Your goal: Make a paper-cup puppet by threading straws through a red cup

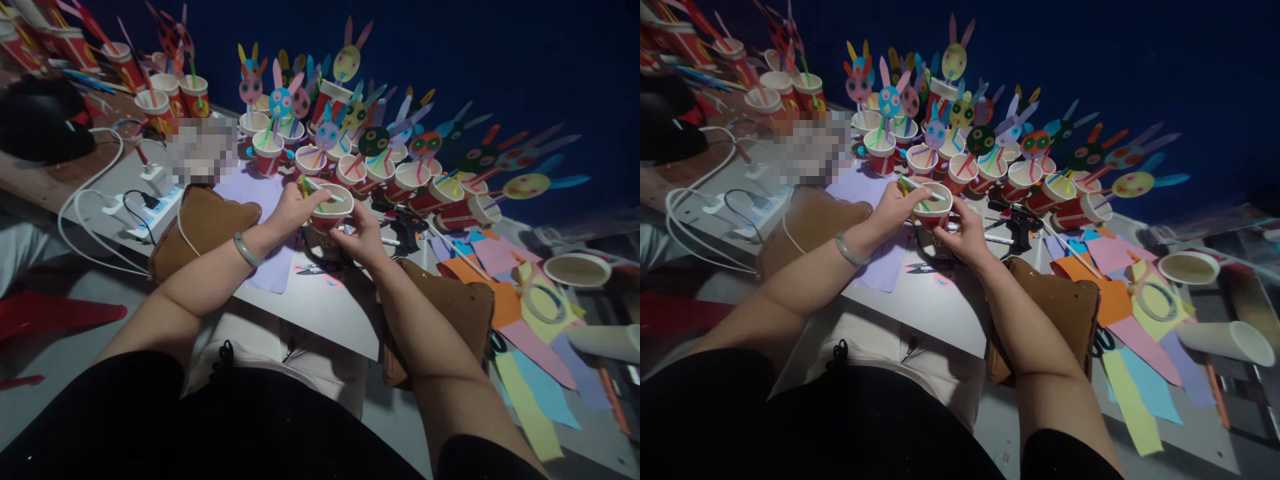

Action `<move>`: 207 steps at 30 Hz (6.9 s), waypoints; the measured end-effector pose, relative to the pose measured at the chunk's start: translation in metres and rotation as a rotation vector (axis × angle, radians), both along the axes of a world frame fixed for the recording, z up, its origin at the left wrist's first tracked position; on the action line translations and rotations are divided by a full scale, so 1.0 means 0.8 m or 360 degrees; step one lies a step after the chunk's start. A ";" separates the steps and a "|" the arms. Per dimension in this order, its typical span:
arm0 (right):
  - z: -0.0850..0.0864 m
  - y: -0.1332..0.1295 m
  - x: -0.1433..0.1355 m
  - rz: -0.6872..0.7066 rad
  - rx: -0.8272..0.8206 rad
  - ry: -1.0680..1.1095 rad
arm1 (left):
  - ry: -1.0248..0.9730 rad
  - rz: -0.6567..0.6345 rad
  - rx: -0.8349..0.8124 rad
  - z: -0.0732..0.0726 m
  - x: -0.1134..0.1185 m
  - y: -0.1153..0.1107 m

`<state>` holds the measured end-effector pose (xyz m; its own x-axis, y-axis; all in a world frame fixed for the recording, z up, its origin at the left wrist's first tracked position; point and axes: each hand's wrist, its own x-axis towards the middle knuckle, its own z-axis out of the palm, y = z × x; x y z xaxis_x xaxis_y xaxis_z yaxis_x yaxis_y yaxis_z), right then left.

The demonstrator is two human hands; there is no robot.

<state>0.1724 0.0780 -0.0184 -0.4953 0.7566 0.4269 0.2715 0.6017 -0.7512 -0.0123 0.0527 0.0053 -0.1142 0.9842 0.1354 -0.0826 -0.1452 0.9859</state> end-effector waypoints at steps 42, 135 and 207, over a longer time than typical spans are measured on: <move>-0.013 -0.002 0.002 -0.0071 0.0398 -0.0119 | 0.0188 -0.0152 0.0315 -0.009 -0.008 0.003; 0.007 0.000 -0.001 -0.0180 -0.0054 0.0262 | -0.0130 -0.0553 -0.0222 0.009 -0.023 0.007; 0.037 -0.013 -0.002 -0.0353 -0.0039 0.0234 | -0.0187 -0.0636 0.0055 -0.015 -0.006 0.007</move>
<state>0.1710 0.0673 0.0108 -0.2502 0.8508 0.4621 0.2818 0.5206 -0.8060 -0.0174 0.0587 -0.0066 0.2592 0.9493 0.1781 -0.2509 -0.1119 0.9615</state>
